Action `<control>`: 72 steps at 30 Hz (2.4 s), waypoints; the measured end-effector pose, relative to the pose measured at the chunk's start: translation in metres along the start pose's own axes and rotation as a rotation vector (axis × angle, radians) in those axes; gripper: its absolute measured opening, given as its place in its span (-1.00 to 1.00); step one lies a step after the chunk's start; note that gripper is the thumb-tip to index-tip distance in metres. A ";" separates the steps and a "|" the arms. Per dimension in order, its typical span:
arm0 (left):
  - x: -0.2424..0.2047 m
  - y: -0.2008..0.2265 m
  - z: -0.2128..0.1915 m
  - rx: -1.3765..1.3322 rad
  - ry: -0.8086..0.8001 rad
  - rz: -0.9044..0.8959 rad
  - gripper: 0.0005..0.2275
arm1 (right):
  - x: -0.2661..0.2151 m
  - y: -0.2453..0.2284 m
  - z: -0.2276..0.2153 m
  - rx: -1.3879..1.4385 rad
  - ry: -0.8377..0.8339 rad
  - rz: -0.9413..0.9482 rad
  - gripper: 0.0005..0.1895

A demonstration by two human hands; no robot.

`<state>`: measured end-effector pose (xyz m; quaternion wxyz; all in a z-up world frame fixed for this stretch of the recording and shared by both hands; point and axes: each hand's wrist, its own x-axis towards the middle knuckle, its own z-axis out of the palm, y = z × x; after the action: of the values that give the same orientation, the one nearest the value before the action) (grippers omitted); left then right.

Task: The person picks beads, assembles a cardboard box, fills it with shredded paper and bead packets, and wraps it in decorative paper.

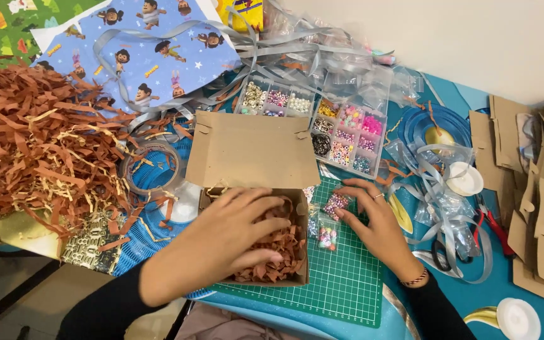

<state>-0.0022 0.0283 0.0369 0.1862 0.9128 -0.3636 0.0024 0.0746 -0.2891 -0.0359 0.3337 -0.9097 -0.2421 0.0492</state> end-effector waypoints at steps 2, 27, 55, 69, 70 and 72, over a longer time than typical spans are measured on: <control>-0.021 -0.001 -0.022 -0.130 0.061 -0.016 -0.47 | 0.001 0.003 -0.002 0.028 0.001 0.060 -0.60; -0.076 0.006 0.084 -0.596 0.497 -0.388 -0.24 | -0.001 -0.055 -0.023 0.736 0.047 0.261 -0.74; -0.075 0.001 0.085 -0.686 0.584 -0.326 -0.23 | 0.063 -0.160 0.029 -0.160 -0.371 -0.526 -0.91; -0.077 0.000 0.097 -0.478 0.637 -0.410 -0.43 | 0.054 -0.131 -0.047 -0.629 -0.179 0.128 -0.79; -0.077 -0.001 0.096 -0.469 0.654 -0.415 -0.41 | 0.056 -0.122 -0.048 -0.767 -0.251 0.280 -0.80; -0.077 0.003 0.093 -0.458 0.681 -0.430 -0.41 | 0.058 -0.096 -0.037 -0.788 -0.220 0.216 -0.84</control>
<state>-0.0726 0.0458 -0.0594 0.4880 0.8501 -0.0753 0.1831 0.0956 -0.2197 0.0570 -0.0749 -0.9772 -0.1800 0.0845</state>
